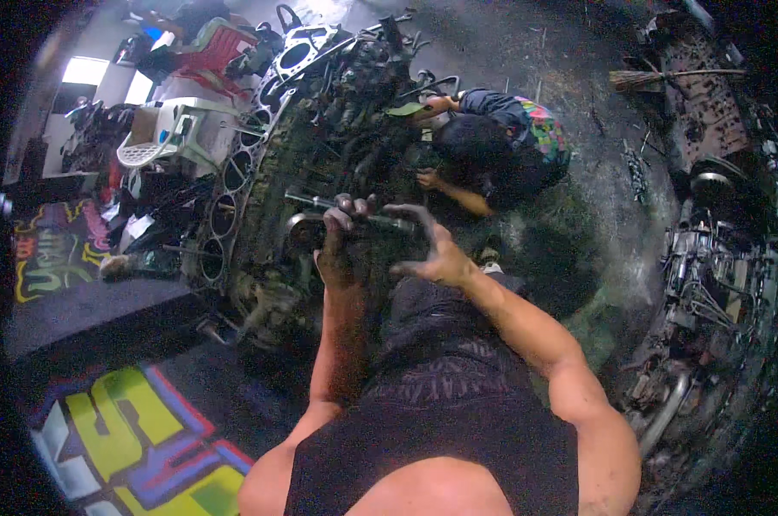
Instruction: The person disassembles an engine by loosening and detaching components using a socket wrench, pliers, and their hands.
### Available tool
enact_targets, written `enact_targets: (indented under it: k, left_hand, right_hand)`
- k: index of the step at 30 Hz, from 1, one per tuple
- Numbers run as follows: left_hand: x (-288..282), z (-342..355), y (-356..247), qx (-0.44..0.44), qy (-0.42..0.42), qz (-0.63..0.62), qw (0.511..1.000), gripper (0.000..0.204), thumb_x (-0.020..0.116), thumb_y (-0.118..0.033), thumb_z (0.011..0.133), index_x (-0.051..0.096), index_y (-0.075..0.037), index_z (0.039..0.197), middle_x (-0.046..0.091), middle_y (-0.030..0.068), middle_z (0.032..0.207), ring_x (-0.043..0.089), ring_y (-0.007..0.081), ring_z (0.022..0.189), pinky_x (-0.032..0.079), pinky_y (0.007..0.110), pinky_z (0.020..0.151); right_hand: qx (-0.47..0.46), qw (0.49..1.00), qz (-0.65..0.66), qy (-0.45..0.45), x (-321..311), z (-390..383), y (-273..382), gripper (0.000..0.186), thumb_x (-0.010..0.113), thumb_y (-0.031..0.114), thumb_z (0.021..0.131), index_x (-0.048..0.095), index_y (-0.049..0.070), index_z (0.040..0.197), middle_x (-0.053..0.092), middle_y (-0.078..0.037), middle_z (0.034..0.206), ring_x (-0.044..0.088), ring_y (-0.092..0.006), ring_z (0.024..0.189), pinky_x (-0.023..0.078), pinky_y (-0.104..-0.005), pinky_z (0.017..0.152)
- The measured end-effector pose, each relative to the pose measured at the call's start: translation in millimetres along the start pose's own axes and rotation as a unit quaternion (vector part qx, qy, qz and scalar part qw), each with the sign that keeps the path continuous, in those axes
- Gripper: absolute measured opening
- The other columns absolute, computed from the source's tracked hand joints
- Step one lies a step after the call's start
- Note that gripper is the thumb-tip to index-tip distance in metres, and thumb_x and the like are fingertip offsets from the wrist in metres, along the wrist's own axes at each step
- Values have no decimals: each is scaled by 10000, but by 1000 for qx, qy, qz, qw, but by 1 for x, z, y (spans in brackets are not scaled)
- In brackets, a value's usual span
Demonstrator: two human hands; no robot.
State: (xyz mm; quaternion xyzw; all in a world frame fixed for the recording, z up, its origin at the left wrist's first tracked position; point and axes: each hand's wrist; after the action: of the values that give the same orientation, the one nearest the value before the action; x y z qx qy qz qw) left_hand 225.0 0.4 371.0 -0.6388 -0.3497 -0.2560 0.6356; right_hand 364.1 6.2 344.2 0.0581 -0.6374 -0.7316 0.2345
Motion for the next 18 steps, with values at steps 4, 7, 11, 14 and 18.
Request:
enact_targets:
  k: [4,7,11,14,18]
  left_hand:
    - [43,-7,12,68,58,175,981,198,589,-186,754,530,-25,853,471,43,928,455,158,872,366,322,799]
    - [59,-11,3,95,94,359,924,513,658,-248,692,446,2,1087,521,53,913,452,127,873,374,291,784]
    - [76,-3,-13,176,22,340,924,525,640,-297,691,435,-27,1093,485,39,934,466,145,774,401,301,704]
    - [79,1,-19,175,-61,266,946,398,570,-279,771,455,-33,1062,504,32,854,449,124,699,382,278,634]
    - [66,9,-35,95,-45,73,992,373,475,-402,793,471,-48,913,441,15,699,379,123,585,306,261,537]
  right_hand:
    - [108,989,-32,100,-26,-1,12,612,713,140,580,415,42,1106,548,-105,949,499,-144,897,383,-287,811]
    - [118,971,-49,202,-44,0,5,555,696,180,610,439,8,1071,564,-108,903,505,-132,860,397,-284,778]
    - [177,958,30,223,-61,-13,10,517,658,249,669,463,-48,1045,575,-141,903,533,-188,853,407,-309,779]
    - [156,978,-7,140,-84,-29,-19,460,629,240,714,477,-47,1040,575,-130,938,540,-184,848,409,-283,772]
    - [168,980,-19,101,-101,-10,4,348,552,227,790,507,-37,1011,582,-108,925,534,-147,821,410,-250,744]
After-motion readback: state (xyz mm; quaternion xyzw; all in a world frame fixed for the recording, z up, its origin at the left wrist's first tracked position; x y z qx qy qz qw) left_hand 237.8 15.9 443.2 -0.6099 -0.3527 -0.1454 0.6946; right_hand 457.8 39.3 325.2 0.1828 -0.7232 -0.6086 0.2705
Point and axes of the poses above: each hand's wrist, its own z-axis towards the middle knuckle, its own x-axis out of the palm, y = z × x
